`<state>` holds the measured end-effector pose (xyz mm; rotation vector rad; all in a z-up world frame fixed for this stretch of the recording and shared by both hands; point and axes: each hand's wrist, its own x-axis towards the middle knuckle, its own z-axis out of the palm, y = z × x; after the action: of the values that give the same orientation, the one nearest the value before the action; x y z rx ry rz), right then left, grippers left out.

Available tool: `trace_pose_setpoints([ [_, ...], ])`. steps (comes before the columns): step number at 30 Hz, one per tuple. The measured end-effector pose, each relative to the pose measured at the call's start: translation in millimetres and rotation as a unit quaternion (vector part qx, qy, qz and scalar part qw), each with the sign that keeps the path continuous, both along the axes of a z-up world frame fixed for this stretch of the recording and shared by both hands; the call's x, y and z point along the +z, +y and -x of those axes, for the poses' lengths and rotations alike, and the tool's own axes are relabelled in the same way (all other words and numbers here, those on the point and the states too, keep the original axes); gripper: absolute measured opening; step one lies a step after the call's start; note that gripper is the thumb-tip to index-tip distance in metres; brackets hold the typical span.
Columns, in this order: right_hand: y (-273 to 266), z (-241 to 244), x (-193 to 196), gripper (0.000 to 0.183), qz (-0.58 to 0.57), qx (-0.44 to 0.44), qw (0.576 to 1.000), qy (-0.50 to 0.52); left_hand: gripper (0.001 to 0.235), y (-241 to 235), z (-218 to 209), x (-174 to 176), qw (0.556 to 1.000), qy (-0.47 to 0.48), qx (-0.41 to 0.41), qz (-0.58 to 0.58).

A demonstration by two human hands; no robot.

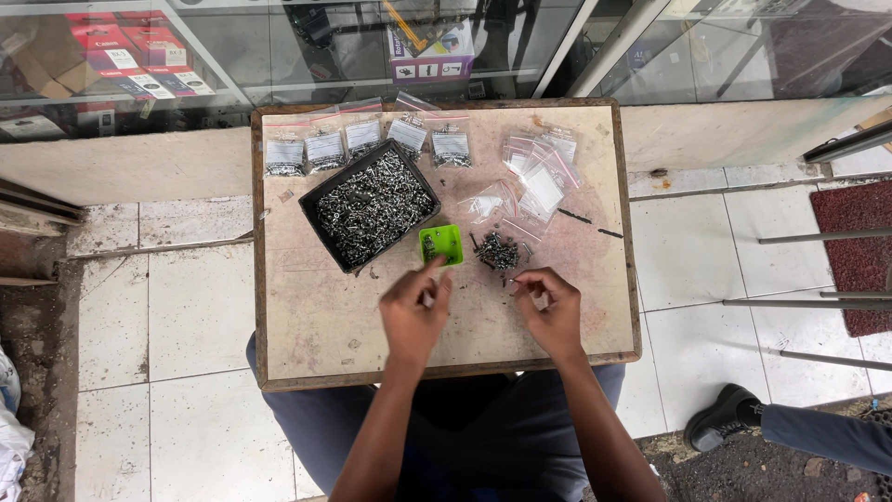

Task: The person sorts small metal fasteners by hand, picking them from a pile on the table and placing them into a green container. The person continues this repetitive sorting process throughout the clip.

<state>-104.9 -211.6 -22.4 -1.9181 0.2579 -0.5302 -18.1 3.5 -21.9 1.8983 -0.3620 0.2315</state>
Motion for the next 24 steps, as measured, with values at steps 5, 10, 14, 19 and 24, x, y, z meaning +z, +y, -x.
trace_pose_setpoints([
  [5, 34, -6, -3, 0.011, -0.203, 0.009, 0.979, 0.012, 0.030, -29, 38, -5, 0.934, 0.214, -0.115, 0.262],
  [10, 51, -8, -1, 0.006, -0.255, 0.036, 0.966, 0.015, 0.018, -26, 36, -18, 0.893, 0.282, -0.087, 0.341],
  [14, 63, -8, -19, 0.005, -0.364, -0.001, 0.931, 0.020, 0.010, -23, 31, -14, 0.923, 0.230, -0.087, 0.297],
  [19, 69, -7, -37, 0.007, -0.485, -0.041, 0.874, 0.019, 0.009, -27, 37, -6, 0.953, 0.158, -0.071, 0.248],
  [24, 77, -9, -39, 0.010, -0.508, -0.042, 0.861, 0.007, 0.013, -28, 39, -26, 0.931, 0.210, -0.052, 0.295],
])
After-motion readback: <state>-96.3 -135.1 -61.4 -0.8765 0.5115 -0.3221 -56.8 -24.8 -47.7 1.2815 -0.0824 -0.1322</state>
